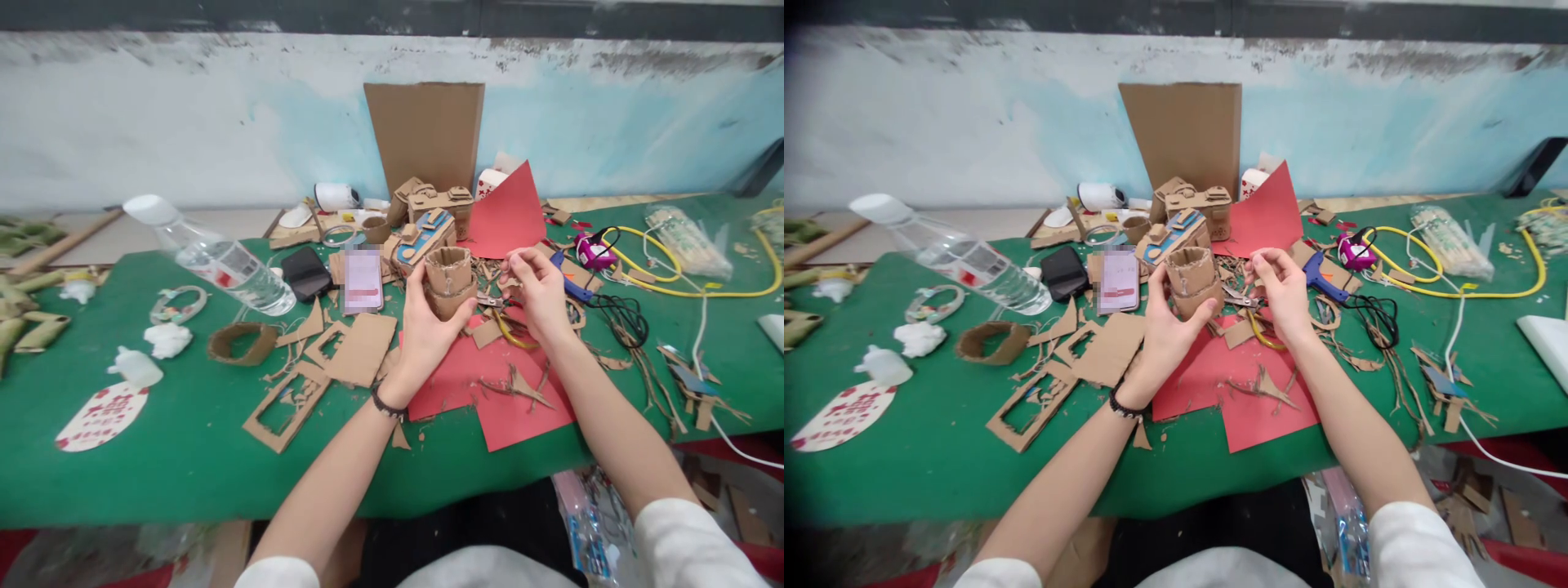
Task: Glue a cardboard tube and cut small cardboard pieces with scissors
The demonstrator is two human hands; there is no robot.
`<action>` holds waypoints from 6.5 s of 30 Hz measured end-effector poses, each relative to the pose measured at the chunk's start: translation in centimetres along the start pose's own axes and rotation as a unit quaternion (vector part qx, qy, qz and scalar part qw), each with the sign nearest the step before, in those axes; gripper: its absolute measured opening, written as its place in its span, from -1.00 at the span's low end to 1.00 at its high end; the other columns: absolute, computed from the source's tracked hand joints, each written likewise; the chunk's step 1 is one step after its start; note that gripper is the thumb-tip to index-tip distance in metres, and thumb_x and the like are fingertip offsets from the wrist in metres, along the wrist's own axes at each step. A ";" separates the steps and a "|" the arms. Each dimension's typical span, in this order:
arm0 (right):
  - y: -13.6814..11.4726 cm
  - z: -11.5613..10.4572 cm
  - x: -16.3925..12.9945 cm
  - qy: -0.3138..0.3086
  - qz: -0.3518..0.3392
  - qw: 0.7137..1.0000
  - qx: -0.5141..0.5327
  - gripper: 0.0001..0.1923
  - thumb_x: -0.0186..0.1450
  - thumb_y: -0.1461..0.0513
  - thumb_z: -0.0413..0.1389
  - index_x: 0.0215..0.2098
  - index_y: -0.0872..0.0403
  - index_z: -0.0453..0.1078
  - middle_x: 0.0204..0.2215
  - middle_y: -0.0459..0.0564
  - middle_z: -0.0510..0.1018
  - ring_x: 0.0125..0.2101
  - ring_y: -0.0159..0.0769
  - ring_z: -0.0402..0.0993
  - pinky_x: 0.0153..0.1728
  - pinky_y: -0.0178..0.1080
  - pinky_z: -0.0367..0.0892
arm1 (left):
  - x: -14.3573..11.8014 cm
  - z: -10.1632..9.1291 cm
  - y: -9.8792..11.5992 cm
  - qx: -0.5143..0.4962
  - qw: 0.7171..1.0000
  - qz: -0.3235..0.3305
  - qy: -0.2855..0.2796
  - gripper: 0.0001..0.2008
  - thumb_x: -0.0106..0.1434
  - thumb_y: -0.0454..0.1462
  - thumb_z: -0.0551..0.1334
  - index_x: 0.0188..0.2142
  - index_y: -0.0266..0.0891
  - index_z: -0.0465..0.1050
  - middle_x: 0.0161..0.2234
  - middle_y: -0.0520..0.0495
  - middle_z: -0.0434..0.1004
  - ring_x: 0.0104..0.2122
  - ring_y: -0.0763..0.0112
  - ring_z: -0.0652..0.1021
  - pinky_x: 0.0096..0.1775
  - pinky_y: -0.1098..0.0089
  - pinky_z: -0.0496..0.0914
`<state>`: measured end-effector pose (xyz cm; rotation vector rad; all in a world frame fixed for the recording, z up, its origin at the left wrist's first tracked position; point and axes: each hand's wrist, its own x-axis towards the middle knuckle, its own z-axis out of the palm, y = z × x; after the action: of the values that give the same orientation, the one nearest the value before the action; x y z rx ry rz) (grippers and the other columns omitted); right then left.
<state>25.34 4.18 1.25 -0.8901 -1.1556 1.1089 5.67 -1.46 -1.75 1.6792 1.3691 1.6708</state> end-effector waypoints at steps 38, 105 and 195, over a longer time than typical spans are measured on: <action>0.0 0.7 -1.4 -0.187 -0.073 0.977 -0.074 -0.30 0.33 -0.21 0.42 0.31 -0.17 0.44 0.33 0.08 0.59 0.32 -0.02 0.55 0.26 0.04 0.58 | 0.1 0.5 0.3 -0.108 0.992 -0.021 -0.064 0.02 0.29 0.19 0.51 0.52 0.01 0.05 0.48 -0.33 0.37 0.46 -0.02 0.49 0.44 -0.01 0.45; -0.6 0.5 -3.3 -0.107 -0.458 0.770 -0.431 -0.62 0.63 0.08 0.14 0.33 -0.19 0.62 -0.07 0.08 0.56 -0.16 -0.21 0.49 -0.15 -0.18 0.53 | -0.3 0.3 0.5 -0.111 0.989 -0.097 -0.031 0.05 0.23 0.06 0.60 0.52 -0.08 0.11 0.29 -0.29 0.63 0.26 0.02 0.68 0.29 0.04 0.58; -1.2 0.3 -2.4 0.042 -0.441 0.816 -0.371 -0.89 0.47 0.27 0.29 -0.23 -0.01 0.49 -0.31 -0.03 0.58 -0.40 -0.31 0.47 -0.44 -0.22 0.45 | -0.5 0.5 1.1 0.007 0.999 -0.042 0.006 0.07 0.15 0.06 0.64 0.49 -0.08 0.19 0.41 -0.31 0.43 0.40 -0.08 0.50 0.45 -0.07 0.36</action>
<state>25.19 1.54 1.84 -0.7917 -1.7023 -0.1834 6.62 -2.12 -1.23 1.5978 1.4399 1.6300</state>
